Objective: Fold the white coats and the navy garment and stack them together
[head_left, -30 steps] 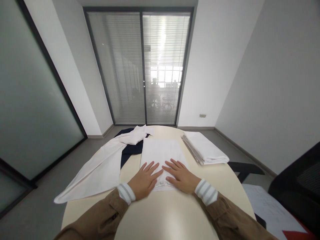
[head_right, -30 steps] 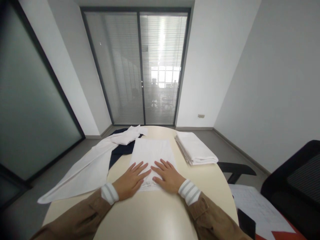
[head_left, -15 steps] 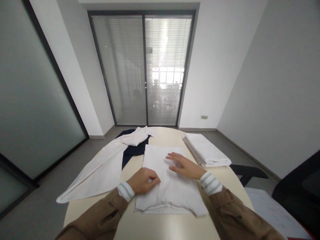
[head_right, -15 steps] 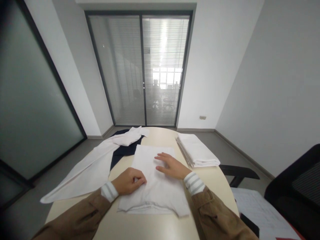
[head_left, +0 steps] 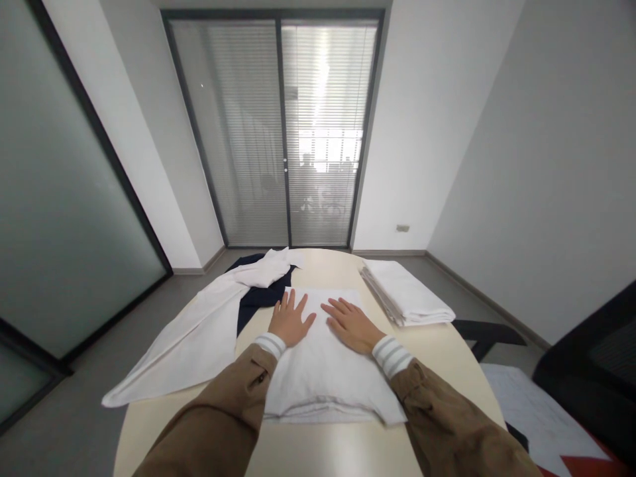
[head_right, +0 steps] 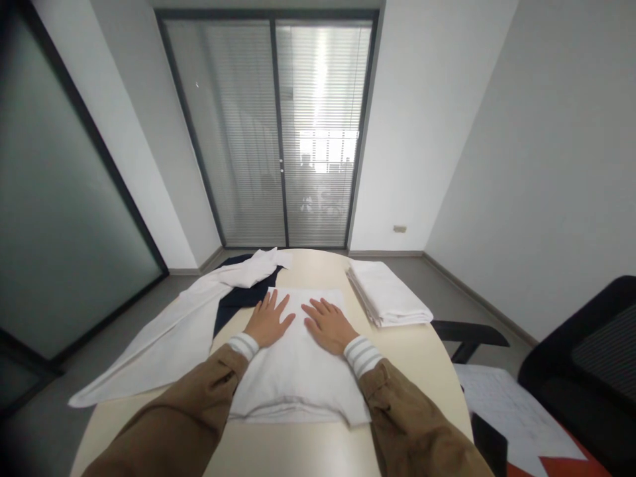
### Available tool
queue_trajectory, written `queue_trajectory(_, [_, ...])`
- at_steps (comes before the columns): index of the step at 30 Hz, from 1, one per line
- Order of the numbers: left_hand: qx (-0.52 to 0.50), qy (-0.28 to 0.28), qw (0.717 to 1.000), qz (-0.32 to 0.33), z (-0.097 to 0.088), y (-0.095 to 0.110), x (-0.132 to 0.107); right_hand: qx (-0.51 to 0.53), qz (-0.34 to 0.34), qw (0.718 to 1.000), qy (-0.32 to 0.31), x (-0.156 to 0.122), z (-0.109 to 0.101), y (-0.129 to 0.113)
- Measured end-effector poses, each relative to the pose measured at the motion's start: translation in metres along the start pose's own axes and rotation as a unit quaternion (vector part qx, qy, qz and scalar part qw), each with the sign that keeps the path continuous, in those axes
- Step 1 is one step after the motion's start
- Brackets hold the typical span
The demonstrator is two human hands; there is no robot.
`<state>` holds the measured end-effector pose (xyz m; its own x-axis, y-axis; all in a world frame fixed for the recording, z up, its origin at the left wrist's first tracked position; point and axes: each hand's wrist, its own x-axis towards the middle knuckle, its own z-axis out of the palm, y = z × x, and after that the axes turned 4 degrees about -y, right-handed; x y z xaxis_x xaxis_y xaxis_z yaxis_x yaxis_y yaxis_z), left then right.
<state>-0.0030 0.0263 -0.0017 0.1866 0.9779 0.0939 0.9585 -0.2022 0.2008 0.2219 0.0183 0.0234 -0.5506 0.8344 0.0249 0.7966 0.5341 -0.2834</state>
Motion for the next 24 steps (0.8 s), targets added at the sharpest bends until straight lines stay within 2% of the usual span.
queue_trajectory(5, [0.03,0.025,0.999,-0.009,0.002,0.001,-0.003,-0.022,0.068,0.996,0.057,0.009,-0.001,0.009])
queue_trajectory(9, [0.033,0.026,0.999,0.005,0.0,0.0,-0.001,0.006,0.181,0.983,0.023,0.018,0.007,0.028])
queue_trajectory(11, [0.03,0.036,0.998,0.031,-0.003,-0.001,0.0,0.031,0.214,0.976,0.005,0.022,0.011,0.036])
queue_trajectory(15, [0.001,0.086,0.989,0.123,-0.012,-0.003,0.003,0.037,0.203,0.978,0.027,0.024,0.016,0.043])
queue_trajectory(17, [-0.026,0.086,0.986,0.143,-0.013,-0.007,0.007,0.039,0.189,0.981,0.035,0.024,0.017,0.043])
queue_trajectory(21, [-0.068,0.043,0.995,0.055,-0.006,-0.017,0.019,0.051,0.21,0.975,0.051,0.023,0.02,0.044])
queue_trajectory(24, [-0.063,0.049,0.997,0.011,0.002,-0.022,0.023,0.049,0.229,0.97,0.065,0.022,0.02,0.045])
